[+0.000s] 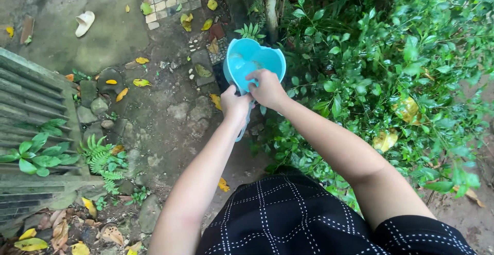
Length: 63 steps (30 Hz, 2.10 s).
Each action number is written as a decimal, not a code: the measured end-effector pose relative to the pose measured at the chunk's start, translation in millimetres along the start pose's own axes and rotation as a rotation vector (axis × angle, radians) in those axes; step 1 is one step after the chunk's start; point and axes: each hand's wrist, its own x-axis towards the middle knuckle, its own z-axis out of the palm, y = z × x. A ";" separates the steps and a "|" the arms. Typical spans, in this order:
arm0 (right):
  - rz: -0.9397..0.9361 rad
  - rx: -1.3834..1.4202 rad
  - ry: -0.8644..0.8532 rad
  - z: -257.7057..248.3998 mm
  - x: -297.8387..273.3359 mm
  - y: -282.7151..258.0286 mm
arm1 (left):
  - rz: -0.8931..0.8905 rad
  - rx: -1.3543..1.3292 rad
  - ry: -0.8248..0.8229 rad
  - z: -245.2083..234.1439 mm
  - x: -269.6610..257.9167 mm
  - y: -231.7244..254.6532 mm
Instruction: Filling a small bucket with water from a faucet and pouring it onto various plants in a garden.
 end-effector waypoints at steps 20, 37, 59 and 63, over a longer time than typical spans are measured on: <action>0.214 0.060 -0.071 30.8 44.2 46.6 | -0.105 0.057 -0.035 -8.6 41.6 -4.4; 0.233 -0.350 -0.252 33.6 247.0 157.4 | 0.076 0.366 -0.303 20.6 204.1 53.1; 0.827 1.177 0.384 -75.2 317.4 187.3 | -0.222 0.241 -0.542 72.7 358.1 12.4; 0.641 0.110 0.507 -125.6 345.6 153.6 | -0.256 0.138 -0.576 84.2 384.3 -5.2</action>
